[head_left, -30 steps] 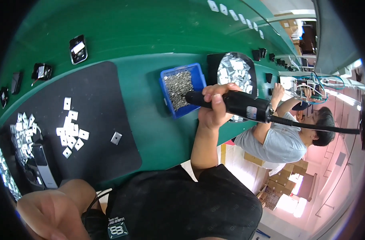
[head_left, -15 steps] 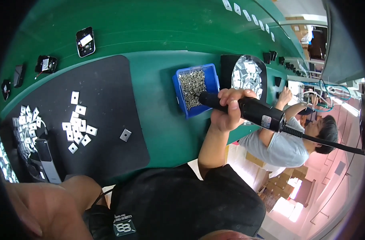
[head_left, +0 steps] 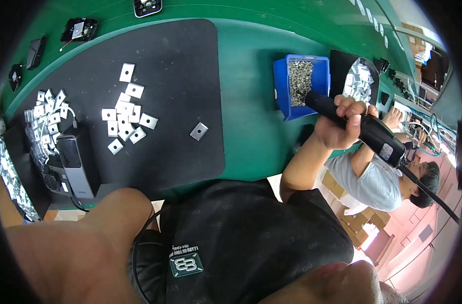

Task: The recorder uses an electric screwdriver to assemble small electronic components at an assembly line.

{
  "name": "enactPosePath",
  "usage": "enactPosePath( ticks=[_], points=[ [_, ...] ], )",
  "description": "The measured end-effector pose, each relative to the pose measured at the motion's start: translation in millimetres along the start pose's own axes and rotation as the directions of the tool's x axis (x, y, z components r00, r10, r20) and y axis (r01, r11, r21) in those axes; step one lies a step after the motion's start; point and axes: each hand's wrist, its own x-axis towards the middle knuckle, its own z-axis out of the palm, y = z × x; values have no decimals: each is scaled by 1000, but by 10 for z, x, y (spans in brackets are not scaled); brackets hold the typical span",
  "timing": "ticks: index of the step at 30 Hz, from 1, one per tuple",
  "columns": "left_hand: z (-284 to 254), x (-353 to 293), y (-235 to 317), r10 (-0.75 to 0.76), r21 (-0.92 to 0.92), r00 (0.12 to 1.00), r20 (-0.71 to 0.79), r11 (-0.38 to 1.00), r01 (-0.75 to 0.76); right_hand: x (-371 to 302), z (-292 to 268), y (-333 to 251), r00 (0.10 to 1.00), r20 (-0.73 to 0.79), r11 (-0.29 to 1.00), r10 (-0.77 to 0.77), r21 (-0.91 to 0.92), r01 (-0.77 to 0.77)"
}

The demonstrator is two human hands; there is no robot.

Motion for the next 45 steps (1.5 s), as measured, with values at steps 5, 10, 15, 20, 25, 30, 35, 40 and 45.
enactPosePath(
  ticks=[5,10,15,20,25,30,35,40,45],
  points=[
    [-11,-73,-150,30,-29,999,-30,999,-31,-10,36,14,998,60,999,31,-38,-29],
    [-77,-136,-168,44,-28,998,-54,999,-46,-14,56,-1,1000,29,1000,9,-10,-9],
    [-69,-190,-144,86,20,991,-98,996,-84,-11,89,-6,999,37,999,5,-36,-4],
    [-15,-225,-216,142,33,981,-134,990,-139,-49,114,1,998,55,1000,11,-20,-10],
    [9,-206,-260,176,29,972,-154,984,-174,-30,101,-10,999,53,999,-6,-40,8],
    [40,-214,-269,198,49,965,-171,980,-193,-32,90,4,999,43,998,11,-59,-9],
    [-43,-242,-148,162,58,973,-165,986,-154,-51,108,-29,999,50,999,1,-33,0],
    [-46,-261,-140,160,66,970,-183,986,-150,-95,105,-5,1000,24,999,8,-49,-7],
    [-111,-284,-72,128,67,975,-182,991,-118,-36,132,-5,1000,5,1000,5,-28,-5]
  ],
)
